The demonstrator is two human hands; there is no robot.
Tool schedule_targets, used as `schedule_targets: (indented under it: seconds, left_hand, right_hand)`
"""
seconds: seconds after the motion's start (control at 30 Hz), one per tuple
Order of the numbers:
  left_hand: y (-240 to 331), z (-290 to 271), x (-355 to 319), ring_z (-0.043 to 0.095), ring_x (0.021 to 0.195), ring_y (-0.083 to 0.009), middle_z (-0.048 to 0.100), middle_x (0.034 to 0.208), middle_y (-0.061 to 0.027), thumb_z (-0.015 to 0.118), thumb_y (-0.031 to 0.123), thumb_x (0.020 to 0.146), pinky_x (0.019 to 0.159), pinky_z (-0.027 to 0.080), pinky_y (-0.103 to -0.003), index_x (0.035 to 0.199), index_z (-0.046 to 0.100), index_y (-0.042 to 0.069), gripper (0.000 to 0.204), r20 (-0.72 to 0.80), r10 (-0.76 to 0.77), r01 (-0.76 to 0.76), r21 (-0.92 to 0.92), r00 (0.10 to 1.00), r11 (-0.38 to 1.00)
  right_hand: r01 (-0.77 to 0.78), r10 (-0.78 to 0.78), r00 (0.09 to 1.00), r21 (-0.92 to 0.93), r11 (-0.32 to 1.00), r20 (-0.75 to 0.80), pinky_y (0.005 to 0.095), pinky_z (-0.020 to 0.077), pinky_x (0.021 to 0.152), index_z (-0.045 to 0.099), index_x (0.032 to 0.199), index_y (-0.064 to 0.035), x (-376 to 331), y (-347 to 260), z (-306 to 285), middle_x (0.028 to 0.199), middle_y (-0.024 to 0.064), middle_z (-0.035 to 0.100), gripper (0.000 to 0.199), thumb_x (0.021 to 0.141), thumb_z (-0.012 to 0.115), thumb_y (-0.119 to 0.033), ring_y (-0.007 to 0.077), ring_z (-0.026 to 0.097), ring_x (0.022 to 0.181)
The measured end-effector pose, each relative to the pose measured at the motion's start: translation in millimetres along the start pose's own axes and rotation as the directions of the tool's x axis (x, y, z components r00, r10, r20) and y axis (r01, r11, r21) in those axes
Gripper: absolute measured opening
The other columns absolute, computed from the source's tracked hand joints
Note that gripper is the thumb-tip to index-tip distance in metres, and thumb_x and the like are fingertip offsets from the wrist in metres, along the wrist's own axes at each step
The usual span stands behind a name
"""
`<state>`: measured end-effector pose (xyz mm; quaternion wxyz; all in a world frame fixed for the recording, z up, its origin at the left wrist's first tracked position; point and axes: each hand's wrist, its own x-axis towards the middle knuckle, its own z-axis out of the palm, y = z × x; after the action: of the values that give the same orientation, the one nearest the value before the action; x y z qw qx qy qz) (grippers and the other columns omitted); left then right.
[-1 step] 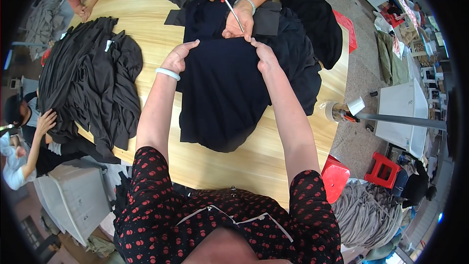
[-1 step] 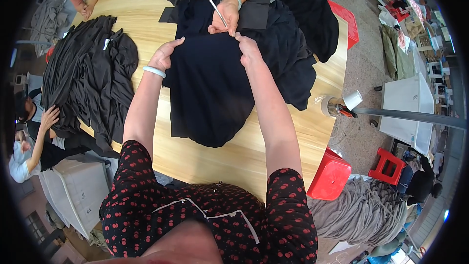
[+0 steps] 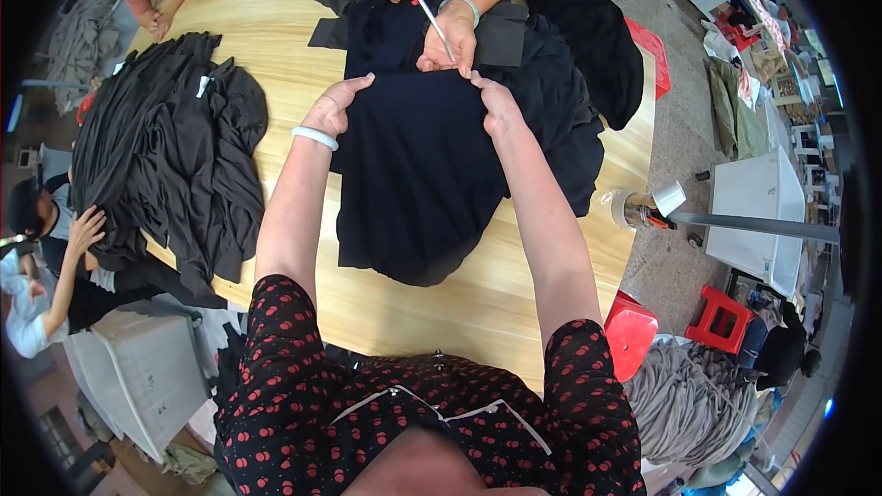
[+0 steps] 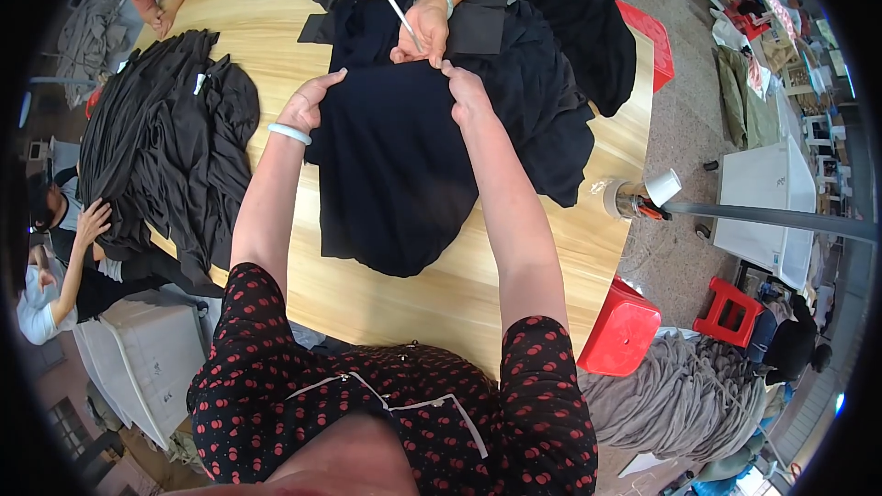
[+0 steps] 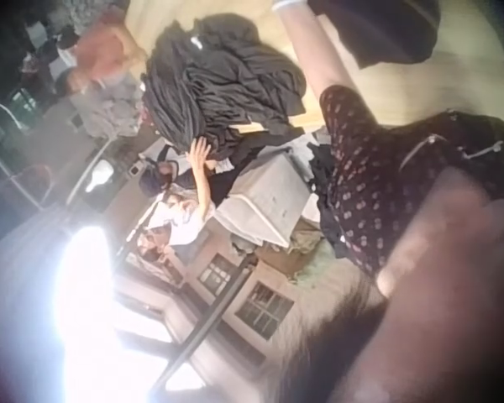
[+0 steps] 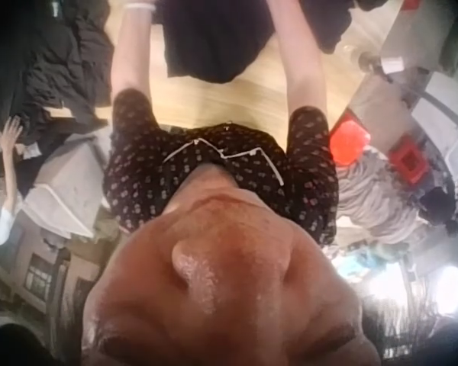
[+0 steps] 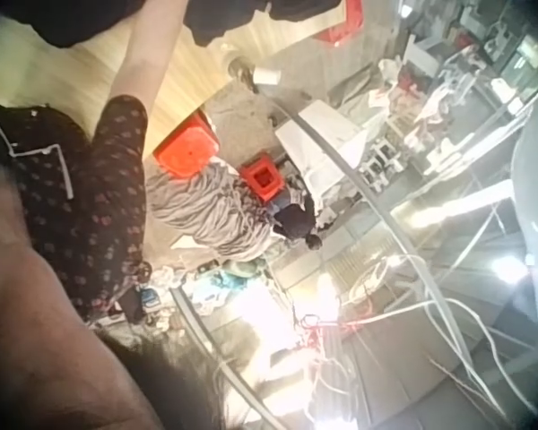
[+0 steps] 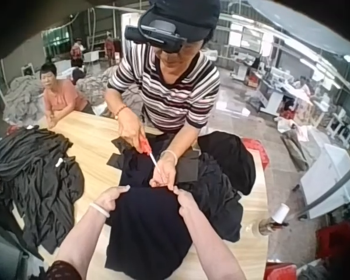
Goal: Packaging garments into plastic bags at a work table in a factory.
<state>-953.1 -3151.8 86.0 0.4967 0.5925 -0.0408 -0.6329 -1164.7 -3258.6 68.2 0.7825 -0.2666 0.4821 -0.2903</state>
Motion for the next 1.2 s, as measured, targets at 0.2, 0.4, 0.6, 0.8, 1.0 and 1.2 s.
schedule_targets:
  seconds: [0.2, 0.4, 0.6, 0.8, 1.0, 1.2]
  left_hand:
    - [1.6, -5.4, 12.9, 0.053, 0.091, -0.0191, 0.057, 0.097, -0.0102, 0.062, 0.022, 0.074, 0.081, 0.042, -0.029, 0.097, 0.053, 0.0, 0.033, -0.047, -0.022, 0.026, 0.096, 0.999, 0.995]
    - [3.3, -8.2, 9.6, 0.055, 0.084, -0.0191, 0.059, 0.093, -0.0095, 0.058, 0.018, 0.077, 0.078, 0.043, -0.029, 0.092, 0.055, 0.0, 0.024, 0.009, 0.085, -0.085, 0.007, 0.996, 0.996]
    - [13.3, -3.5, 4.6, 0.056, 0.082, -0.0186, 0.059, 0.091, -0.0088, 0.058, 0.017, 0.077, 0.076, 0.044, -0.028, 0.091, 0.055, 0.0, 0.022, 0.032, 0.054, -0.054, -0.004, 0.998, 0.999]
    - [9.0, -6.4, -22.2, 0.056, 0.079, -0.015, 0.059, 0.087, -0.0059, 0.053, 0.018, 0.081, 0.075, 0.044, -0.026, 0.091, 0.056, 0.001, 0.02, 0.082, 0.196, -0.204, 0.105, 0.977, 0.973]
    - [-39.5, 1.9, -82.9, 0.049, 0.068, -0.0033, 0.055, 0.074, 0.0046, 0.048, 0.019, 0.085, 0.066, 0.041, -0.019, 0.08, 0.056, 0.004, 0.017, 0.399, 0.367, -0.526, 0.438, 0.84, 0.729]
    - [-130.7, 35.7, -171.7, 0.051, 0.076, -0.0279, 0.052, 0.076, -0.0113, 0.065, 0.007, 0.063, 0.067, 0.042, -0.031, 0.072, 0.054, 0.003, 0.015, 0.678, 0.532, -0.745, 0.655, 0.508, -0.123]
  right_hand:
    - [-0.005, 0.005, 1.0, -0.049, 0.999, -0.011, 0.0262, 0.0432, 0.074, 0.056, 0.092, -0.001, 5.6, -0.5, 0.5, 0.093, 0.009, 0.055, 0.017, 0.082, 0.049, -0.014, 0.0165, 0.052, 0.081]
    - [-0.004, 0.002, 1.0, -0.075, 0.997, -0.031, 0.0278, 0.0409, 0.07, 0.056, 0.082, -0.0017, -0.6, -3.1, 10.3, 0.085, 0.0061, 0.055, 0.014, 0.082, 0.052, -0.015, 0.0151, 0.05, 0.078]
    - [0.005, -0.005, 1.0, -0.009, 1.0, 0.03, 0.0282, 0.0426, 0.075, 0.055, 0.092, -0.0006, 1.1, -6.3, 9.0, 0.089, 0.0087, 0.057, 0.019, 0.084, 0.049, -0.017, 0.0175, 0.053, 0.08]
    - [0.135, -0.096, 0.967, -0.155, 0.979, 0.237, 0.0261, 0.0409, 0.074, 0.055, 0.089, 0.0001, -15.8, -13.7, 7.2, 0.085, 0.0047, 0.057, 0.022, 0.084, 0.049, -0.02, 0.0134, 0.052, 0.079]
    - [0.335, -0.028, 0.893, -0.624, 0.706, 0.449, 0.0203, 0.0341, 0.07, 0.052, 0.081, -0.0017, -113.2, -29.0, -35.9, 0.077, -0.0033, 0.048, 0.019, 0.083, 0.049, -0.02, 0.0051, 0.04, 0.074]
    - [0.293, 0.038, 0.896, -0.653, 0.698, 0.443, 0.0165, 0.0328, 0.062, 0.051, 0.082, -0.002, -233.4, -23.2, -95.3, 0.07, -0.0083, 0.042, 0.015, 0.083, 0.049, -0.017, 0.0021, 0.037, 0.067]
